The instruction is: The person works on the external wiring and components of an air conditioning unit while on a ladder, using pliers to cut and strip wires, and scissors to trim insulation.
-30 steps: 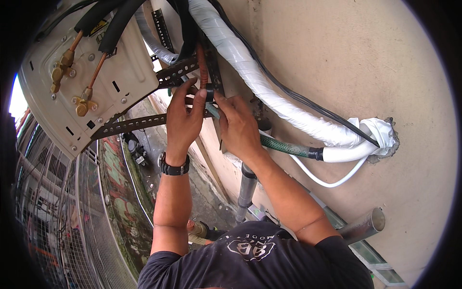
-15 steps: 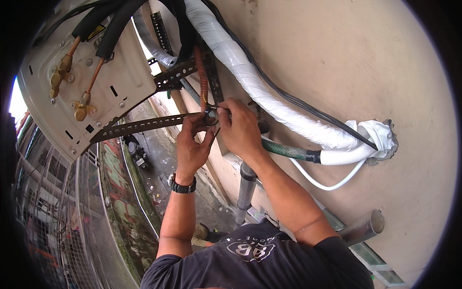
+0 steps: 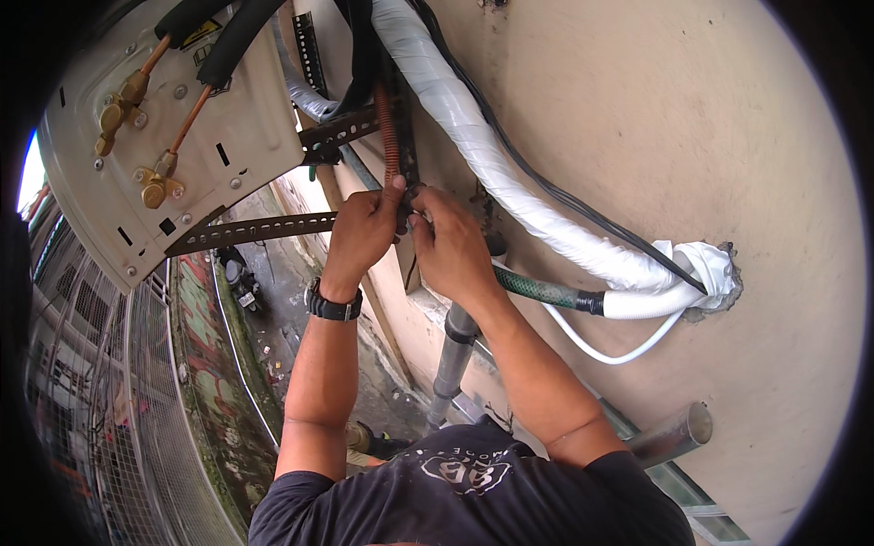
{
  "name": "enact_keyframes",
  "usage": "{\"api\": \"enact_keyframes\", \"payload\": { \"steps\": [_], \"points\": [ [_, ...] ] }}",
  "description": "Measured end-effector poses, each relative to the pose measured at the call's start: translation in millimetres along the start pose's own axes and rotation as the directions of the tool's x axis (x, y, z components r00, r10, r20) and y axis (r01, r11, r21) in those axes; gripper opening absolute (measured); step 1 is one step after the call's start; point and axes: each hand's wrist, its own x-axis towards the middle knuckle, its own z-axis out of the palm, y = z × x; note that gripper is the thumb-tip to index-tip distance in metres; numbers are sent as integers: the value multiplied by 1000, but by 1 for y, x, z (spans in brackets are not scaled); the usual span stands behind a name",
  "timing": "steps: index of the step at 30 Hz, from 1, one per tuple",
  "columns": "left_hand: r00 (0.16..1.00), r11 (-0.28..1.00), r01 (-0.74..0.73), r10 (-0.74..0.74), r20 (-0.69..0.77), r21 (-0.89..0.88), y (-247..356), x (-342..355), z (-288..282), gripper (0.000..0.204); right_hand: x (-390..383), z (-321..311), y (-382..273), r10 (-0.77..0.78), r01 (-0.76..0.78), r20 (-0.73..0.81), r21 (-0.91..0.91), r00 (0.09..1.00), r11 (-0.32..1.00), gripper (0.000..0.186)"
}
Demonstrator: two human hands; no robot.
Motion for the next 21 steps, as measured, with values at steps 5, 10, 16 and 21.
{"api": "enact_keyframes", "payload": {
  "steps": [5, 10, 16, 21],
  "points": [
    [997, 963, 52, -35, 70, -265, -4, 2, -5, 51, -3, 3, 6, 87, -89, 24, 78, 996, 993, 47],
    [914, 924, -380, 371, -166, -29, 10, 12, -22, 40, -4, 5, -5, 38, -40, 27, 61, 999, 997, 52],
    [956, 948, -294, 291, 46, 120, 43, 22, -38, 43, -3, 4, -8, -70, 71, -143, 0, 987, 997, 30],
    [961, 951, -238, 201, -191, -197, 45, -6, -29, 38, 2, 4, -4, -71, 68, -211, -19, 975, 997, 10]
  ]
}}
